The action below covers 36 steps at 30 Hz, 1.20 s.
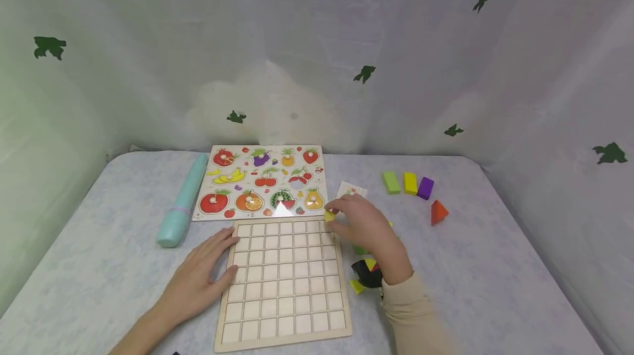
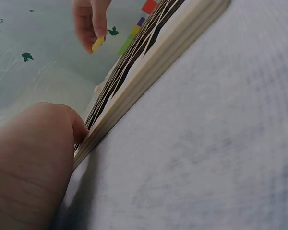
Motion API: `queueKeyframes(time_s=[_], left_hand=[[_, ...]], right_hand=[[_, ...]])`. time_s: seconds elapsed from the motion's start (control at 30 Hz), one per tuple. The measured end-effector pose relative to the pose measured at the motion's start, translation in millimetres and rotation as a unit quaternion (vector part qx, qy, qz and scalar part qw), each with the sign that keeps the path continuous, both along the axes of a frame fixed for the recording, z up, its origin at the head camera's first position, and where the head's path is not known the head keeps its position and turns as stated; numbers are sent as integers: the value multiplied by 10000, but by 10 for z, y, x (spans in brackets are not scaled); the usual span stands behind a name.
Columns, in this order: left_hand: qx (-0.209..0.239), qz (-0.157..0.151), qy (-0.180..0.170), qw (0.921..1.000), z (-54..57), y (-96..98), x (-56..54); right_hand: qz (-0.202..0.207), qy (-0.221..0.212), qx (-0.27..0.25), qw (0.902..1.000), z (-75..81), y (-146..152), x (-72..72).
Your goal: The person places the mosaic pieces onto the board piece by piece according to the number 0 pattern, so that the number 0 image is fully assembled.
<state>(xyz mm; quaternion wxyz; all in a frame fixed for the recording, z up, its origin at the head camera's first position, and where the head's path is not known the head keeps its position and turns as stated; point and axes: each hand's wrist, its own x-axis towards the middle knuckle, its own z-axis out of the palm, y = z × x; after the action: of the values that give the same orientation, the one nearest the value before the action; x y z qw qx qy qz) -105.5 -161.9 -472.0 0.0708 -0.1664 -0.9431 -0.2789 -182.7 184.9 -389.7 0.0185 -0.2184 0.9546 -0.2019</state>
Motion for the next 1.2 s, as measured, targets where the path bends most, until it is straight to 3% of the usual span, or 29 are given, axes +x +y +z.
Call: queueKeyframes(time_s=[0.13, 0.5, 0.9, 1.2], left_hand=[[11, -38, 24, 10000, 2, -5, -15], [-66, -31, -23, 10000, -2, -4, -17], [-66, -28, -39, 10000, -16, -7, 2], [-94, -9, 1, 10000, -22, -8, -10]], right_hand=[[48, -21, -224, 9997, -57, -208, 9], [741, 113, -644, 9951, -262, -689, 128], [337, -21, -524, 9981, -413, -995, 193], [58, 349, -413, 9985, -472, -1047, 207]])
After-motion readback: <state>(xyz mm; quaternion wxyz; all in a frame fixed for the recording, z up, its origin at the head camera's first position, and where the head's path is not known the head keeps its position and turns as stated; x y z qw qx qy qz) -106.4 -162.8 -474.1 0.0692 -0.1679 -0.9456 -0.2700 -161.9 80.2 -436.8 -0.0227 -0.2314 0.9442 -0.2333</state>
